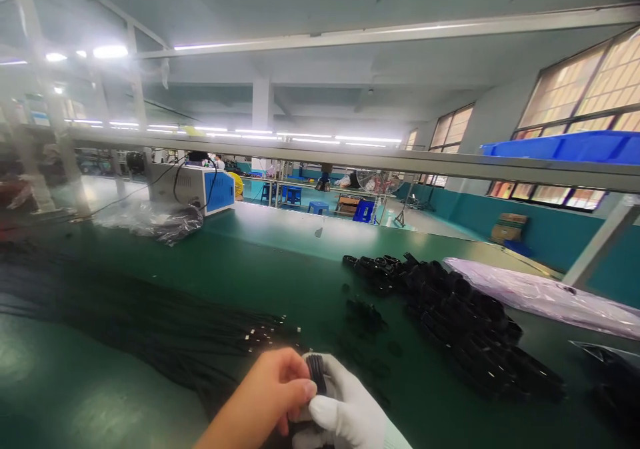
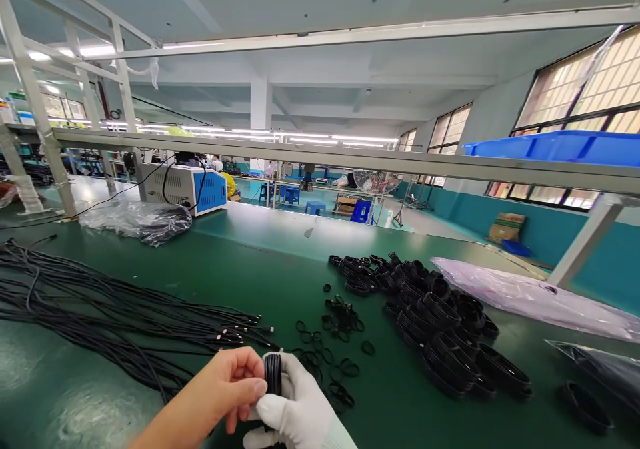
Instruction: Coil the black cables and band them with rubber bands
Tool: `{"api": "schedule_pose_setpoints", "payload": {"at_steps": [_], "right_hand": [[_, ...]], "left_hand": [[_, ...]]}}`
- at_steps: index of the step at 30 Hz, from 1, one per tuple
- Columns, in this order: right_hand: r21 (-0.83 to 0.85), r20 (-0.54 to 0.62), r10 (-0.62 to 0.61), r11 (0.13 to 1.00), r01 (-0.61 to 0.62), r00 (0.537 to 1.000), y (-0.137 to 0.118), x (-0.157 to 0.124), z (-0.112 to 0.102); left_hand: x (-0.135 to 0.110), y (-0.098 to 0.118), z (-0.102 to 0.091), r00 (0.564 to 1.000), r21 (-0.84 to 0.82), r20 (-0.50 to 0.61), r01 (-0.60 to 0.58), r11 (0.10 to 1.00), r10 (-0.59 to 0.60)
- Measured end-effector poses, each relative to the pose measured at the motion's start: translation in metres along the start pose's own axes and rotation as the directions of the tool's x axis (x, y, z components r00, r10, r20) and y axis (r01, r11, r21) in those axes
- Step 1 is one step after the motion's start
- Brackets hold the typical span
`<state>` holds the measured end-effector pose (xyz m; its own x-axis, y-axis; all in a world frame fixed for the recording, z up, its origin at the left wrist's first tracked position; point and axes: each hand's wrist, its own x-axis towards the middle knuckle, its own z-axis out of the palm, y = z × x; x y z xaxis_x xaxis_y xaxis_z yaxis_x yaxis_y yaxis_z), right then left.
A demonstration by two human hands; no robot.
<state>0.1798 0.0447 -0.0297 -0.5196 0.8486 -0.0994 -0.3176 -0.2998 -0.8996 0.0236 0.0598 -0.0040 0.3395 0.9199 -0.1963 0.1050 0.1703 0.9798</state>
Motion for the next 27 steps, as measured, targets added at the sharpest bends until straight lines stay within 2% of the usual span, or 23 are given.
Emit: {"api": "schedule_pose_setpoints", "payload": {"at_steps": [5,9,15,18,20,21,22,24,26,27], "right_hand": [[0.083,0.066,0.015,0.996,-0.02,0.998,-0.003,-0.001,0.009],[0.198,0.164,-0.026,0.98,-0.007,0.986,-0.004,-0.002,0.015],[0.179,0.106,0.002,0.984,-0.021,0.994,0.005,0.003,0.009],[0.185,0.118,0.013,0.982,-0.034,0.993,0.002,0.0,0.009],[0.2,0.114,0.021,0.979,-0.044,0.993,-0.002,-0.002,0.01],[0.197,0.103,0.029,0.979,-0.049,0.994,-0.004,-0.002,0.011],[0.169,0.083,0.031,0.985,-0.045,0.996,-0.005,-0.003,0.013],[0.062,0.053,0.008,0.998,-0.012,0.999,-0.008,-0.002,0.015],[-0.027,0.051,-0.041,0.999,0.043,0.998,-0.011,-0.001,0.016],[-0.052,0.05,-0.06,0.997,0.062,0.997,-0.012,0.0,0.017]], "left_hand": [[0.0,-0.018,0.004,1.0,-0.024,0.009,-0.007,1.0,0.007],[-0.003,-0.02,0.001,0.995,-0.091,0.096,-0.026,0.996,0.035],[-0.002,-0.015,0.001,0.992,-0.051,0.114,-0.05,0.997,0.056],[-0.004,-0.012,-0.001,0.994,0.07,0.104,-0.027,0.997,0.02],[-0.007,-0.01,-0.003,0.994,0.291,-0.035,-0.086,0.953,0.1],[-0.008,-0.011,-0.003,0.973,0.419,-0.104,-0.145,0.896,0.205],[-0.009,-0.013,-0.004,0.932,0.535,-0.136,-0.217,0.816,0.337],[-0.009,-0.019,-0.003,0.81,0.687,-0.096,-0.366,0.628,0.578],[-0.006,-0.026,-0.003,0.697,0.737,-0.024,-0.472,0.484,0.717],[-0.004,-0.028,-0.002,0.66,0.741,-0.014,-0.497,0.451,0.751]]}}
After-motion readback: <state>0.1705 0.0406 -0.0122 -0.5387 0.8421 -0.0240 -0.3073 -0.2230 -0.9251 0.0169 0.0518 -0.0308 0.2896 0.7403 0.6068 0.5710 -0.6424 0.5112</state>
